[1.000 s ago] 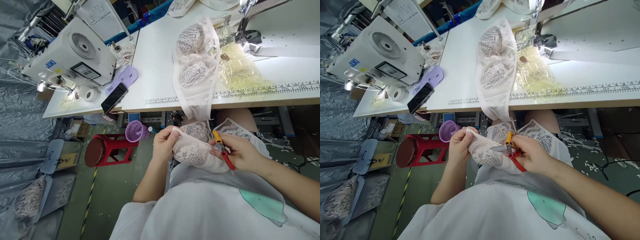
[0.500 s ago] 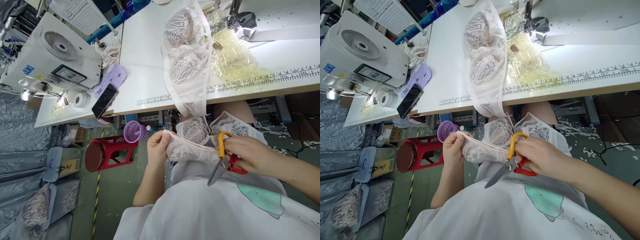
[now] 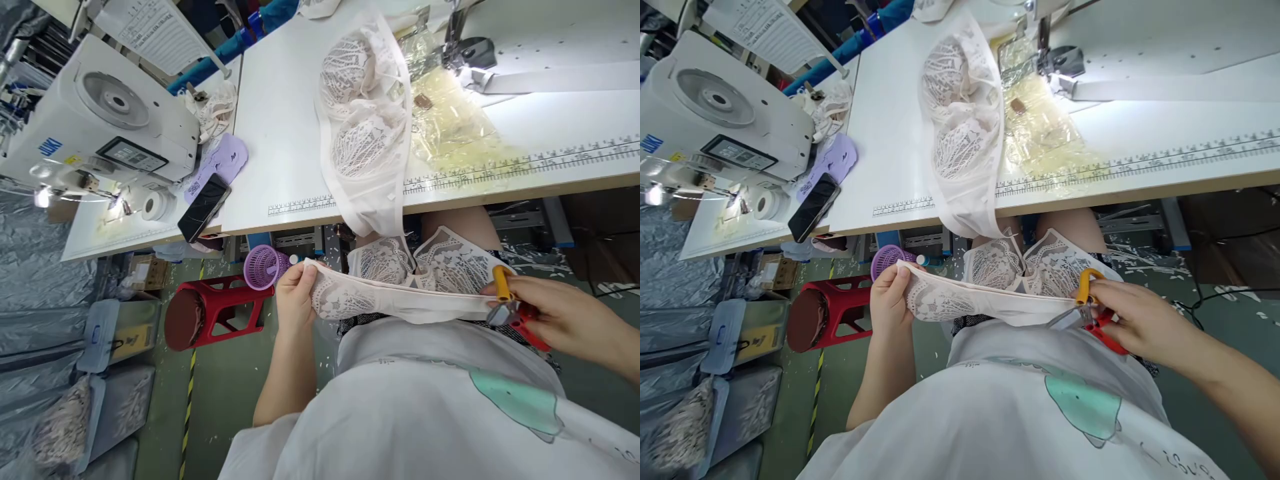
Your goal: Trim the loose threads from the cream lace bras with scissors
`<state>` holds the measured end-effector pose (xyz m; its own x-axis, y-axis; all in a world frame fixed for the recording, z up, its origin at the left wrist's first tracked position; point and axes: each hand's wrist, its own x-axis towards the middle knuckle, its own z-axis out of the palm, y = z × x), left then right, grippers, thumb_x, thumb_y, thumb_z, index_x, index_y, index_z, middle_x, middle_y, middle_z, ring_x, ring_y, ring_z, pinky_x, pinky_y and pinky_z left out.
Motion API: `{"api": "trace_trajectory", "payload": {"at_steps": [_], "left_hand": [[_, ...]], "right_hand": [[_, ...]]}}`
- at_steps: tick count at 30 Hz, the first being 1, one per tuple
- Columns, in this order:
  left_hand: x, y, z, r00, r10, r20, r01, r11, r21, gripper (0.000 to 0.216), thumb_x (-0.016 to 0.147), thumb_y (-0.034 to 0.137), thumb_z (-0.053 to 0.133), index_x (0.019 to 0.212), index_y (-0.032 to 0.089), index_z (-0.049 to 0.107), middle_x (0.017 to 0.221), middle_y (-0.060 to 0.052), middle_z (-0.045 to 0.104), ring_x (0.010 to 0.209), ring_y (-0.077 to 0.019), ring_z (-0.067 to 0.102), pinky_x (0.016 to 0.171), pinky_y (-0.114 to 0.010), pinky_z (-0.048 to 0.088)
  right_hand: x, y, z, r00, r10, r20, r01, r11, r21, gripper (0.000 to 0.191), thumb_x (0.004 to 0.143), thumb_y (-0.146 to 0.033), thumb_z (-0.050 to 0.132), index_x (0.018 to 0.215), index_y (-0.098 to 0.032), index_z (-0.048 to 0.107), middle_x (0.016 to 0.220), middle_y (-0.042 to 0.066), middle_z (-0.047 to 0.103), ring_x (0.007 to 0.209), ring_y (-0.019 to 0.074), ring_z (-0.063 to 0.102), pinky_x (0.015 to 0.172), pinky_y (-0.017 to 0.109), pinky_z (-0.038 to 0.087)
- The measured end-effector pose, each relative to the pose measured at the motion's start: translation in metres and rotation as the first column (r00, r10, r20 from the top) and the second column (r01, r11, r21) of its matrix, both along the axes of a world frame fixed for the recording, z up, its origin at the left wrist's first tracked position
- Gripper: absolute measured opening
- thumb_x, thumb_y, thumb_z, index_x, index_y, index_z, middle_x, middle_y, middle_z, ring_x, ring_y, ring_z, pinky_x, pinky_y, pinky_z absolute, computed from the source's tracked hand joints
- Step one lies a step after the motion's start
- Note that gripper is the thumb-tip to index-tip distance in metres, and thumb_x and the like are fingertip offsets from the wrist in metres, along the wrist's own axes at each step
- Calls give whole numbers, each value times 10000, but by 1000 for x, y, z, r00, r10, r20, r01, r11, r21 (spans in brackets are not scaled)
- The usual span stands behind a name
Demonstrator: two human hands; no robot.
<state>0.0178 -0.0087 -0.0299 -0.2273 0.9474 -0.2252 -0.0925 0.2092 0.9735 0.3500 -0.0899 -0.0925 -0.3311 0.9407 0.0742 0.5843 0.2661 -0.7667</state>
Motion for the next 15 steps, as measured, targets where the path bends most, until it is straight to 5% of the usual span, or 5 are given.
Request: {"api": "trace_trajectory", "payload": {"at_steps": [3,8,15], "left_hand": [[-1,3,0,999,36,-11,-36,999,-8,316,516,424,829,580,152,682,577,-12,646,473,-101,552,445,-208,460],[0,9,0,993,112,-47,-114,992,-53,381,415,426,855,564,134,661,523,1,632,427,-92,522,406,-195,436],[5,12,5,988,147,-53,-153,979,-135,391,351,394,859,546,134,641,513,7,619,432,-93,518,407,-194,425]], "right_hand": [[1,1,0,974,-126,-187,105,988,-117,75,830,-273,597,890,-246,633,794,72,701,647,221,655,525,284,498],[-6,2,8,931,-234,-282,196,968,-158,267,847,-469,565,868,-213,638,644,28,637,549,179,605,472,258,490],[-9,1,19,900,-272,-342,236,961,-142,275,840,-451,577,884,-185,633,599,2,592,473,132,523,452,240,473]]}}
